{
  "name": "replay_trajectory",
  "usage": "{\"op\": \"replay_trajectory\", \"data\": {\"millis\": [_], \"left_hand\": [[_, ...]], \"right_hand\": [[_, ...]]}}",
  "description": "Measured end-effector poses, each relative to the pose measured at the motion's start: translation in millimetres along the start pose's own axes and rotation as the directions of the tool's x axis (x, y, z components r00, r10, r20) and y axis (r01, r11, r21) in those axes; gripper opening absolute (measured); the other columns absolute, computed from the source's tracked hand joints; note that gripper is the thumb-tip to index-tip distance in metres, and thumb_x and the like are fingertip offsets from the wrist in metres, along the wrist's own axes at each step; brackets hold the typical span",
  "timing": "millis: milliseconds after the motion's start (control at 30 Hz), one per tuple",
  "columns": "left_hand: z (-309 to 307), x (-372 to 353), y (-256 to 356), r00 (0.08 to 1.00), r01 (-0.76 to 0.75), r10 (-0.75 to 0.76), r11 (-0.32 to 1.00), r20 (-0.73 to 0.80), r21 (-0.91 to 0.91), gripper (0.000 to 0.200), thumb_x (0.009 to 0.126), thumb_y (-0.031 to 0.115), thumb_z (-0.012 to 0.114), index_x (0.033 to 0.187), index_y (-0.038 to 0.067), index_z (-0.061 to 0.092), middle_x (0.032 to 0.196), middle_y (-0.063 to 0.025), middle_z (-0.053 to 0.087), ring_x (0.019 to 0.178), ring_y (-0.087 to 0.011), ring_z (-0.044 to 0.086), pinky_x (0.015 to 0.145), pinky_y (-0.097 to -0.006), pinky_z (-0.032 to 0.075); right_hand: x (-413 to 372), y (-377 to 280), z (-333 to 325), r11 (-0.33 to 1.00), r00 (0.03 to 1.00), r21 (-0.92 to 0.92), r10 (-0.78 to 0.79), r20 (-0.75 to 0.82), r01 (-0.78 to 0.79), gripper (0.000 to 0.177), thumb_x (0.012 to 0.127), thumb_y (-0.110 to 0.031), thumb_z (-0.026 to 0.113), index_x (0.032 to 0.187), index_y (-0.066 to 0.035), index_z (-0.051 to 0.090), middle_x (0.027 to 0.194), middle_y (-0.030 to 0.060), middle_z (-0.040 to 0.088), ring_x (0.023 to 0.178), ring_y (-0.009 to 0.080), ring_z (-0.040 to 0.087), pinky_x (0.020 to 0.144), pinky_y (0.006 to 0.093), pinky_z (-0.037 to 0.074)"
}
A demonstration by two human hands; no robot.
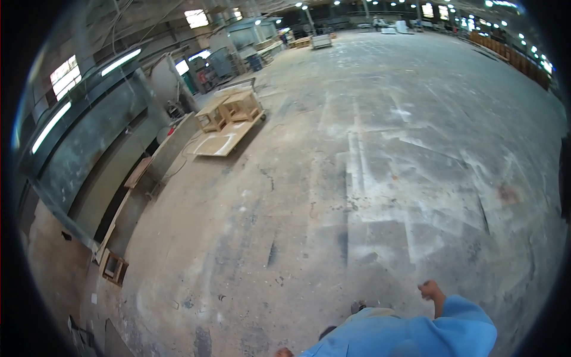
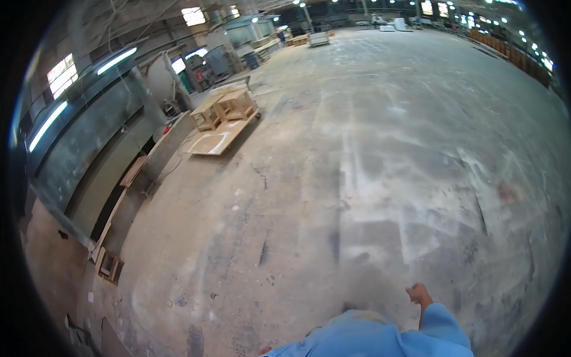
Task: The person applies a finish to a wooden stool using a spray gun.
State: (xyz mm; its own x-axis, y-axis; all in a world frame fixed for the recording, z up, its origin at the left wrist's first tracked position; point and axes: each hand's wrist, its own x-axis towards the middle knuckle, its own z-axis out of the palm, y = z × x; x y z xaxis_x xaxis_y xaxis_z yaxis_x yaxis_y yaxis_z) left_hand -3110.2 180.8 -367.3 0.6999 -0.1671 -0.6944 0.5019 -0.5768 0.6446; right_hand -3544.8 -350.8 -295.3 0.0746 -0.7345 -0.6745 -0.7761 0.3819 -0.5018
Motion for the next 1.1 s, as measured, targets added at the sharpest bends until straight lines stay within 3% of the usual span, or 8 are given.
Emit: {"op": "replay_trajectory", "data": {"millis": [200,333,600,667,833,967,1033,1100], "left_hand": [[58,56,85,0.975,0.212,-0.21,0.977,0.075,-0.028,0.04,0.091,0.039,0.059,0.118,0.01,0.054,0.094,-0.007,0.062,0.084,-0.0217,0.062,0.063,-0.04,0.048],[41,141,157,0.973,0.231,-0.229,0.97,0.036,-0.079,0.032,0.091,0.034,0.059,0.109,0.008,0.058,0.084,-0.0061,0.061,0.075,-0.0203,0.061,0.056,-0.0364,0.046],[-71,351,412,0.978,-0.14,0.105,0.97,-0.178,-0.199,0.021,0.09,0.024,0.06,0.091,0.004,0.066,0.065,-0.0042,0.059,0.058,-0.0175,0.06,0.042,-0.0292,0.043],[-86,408,529,0.939,-0.285,0.242,0.945,-0.243,-0.161,0.027,0.089,0.02,0.061,0.109,0.001,0.062,0.073,-0.0048,0.061,0.064,-0.0151,0.06,0.049,-0.0245,0.043],[-85,513,676,0.837,-0.505,0.436,0.848,-0.331,-0.161,0.027,0.09,0.021,0.06,0.109,0.002,0.061,0.082,-0.0059,0.064,0.067,-0.0128,0.059,0.049,-0.0264,0.042],[-52,585,638,0.896,-0.412,0.409,0.911,-0.173,0.017,0.03,0.089,0.02,0.054,0.063,0.007,0.062,0.06,-0.0028,0.058,0.054,-0.0139,0.054,0.051,-0.0297,0.044],[-24,582,629,0.984,-0.152,0.151,0.988,-0.096,0.004,0.03,0.089,0.022,0.054,0.064,0.007,0.062,0.06,-0.0033,0.059,0.054,-0.0145,0.054,0.05,-0.0303,0.045],[3,583,637,0.997,0.072,-0.072,0.997,-0.033,0.005,0.029,0.089,0.023,0.054,0.065,0.007,0.063,0.061,-0.0038,0.059,0.054,-0.015,0.055,0.05,-0.0309,0.045]], "right_hand": [[168,-244,45,0.873,0.871,0.015,-0.484,-0.086,0.487,0.048,0.085,-0.032,0.071,0.113,0.006,0.061,0.072,0.0123,0.066,0.057,0.018,0.063,0.048,0.0307,0.049],[185,-364,94,0.875,0.879,0.091,-0.47,-0.078,0.476,0.044,0.085,-0.032,0.071,0.108,0.004,0.063,0.07,0.0103,0.065,0.058,0.0173,0.063,0.048,0.031,0.049],[161,-415,185,0.998,0.95,-0.05,-0.025,0.312,0.043,0.046,0.085,-0.032,0.071,0.11,0.006,0.064,0.077,0.0127,0.07,0.06,0.0193,0.066,0.051,0.0344,0.052],[184,-418,209,0.974,0.969,-0.22,0.01,0.245,0.046,0.035,0.086,-0.026,0.07,0.107,0.001,0.066,0.078,0.0105,0.07,0.061,0.0203,0.066,0.052,0.0359,0.052],[392,-340,286,0.533,0.774,-0.59,-0.225,0.593,0.607,0.027,0.085,-0.021,0.07,0.079,0.004,0.065,0.067,0.0131,0.066,0.06,0.0269,0.066,0.055,0.0381,0.052],[391,-636,269,0.995,0.989,0.002,0.095,0.109,-0.096,0.033,0.085,-0.024,0.068,0.068,0.003,0.064,0.059,0.0156,0.063,0.06,0.0285,0.067,0.053,0.0397,0.053],[467,-721,289,0.964,0.964,0.016,-0.265,0.017,0.264,0.031,0.083,-0.024,0.071,0.084,0.006,0.066,0.067,0.0168,0.065,0.054,0.0238,0.064,0.049,0.0363,0.051],[456,-880,280,0.94,0.944,0.118,-0.327,0.046,0.32,0.032,0.084,-0.026,0.07,0.091,0.006,0.066,0.066,0.0127,0.064,0.054,0.0189,0.061,0.047,0.0325,0.048]]}}
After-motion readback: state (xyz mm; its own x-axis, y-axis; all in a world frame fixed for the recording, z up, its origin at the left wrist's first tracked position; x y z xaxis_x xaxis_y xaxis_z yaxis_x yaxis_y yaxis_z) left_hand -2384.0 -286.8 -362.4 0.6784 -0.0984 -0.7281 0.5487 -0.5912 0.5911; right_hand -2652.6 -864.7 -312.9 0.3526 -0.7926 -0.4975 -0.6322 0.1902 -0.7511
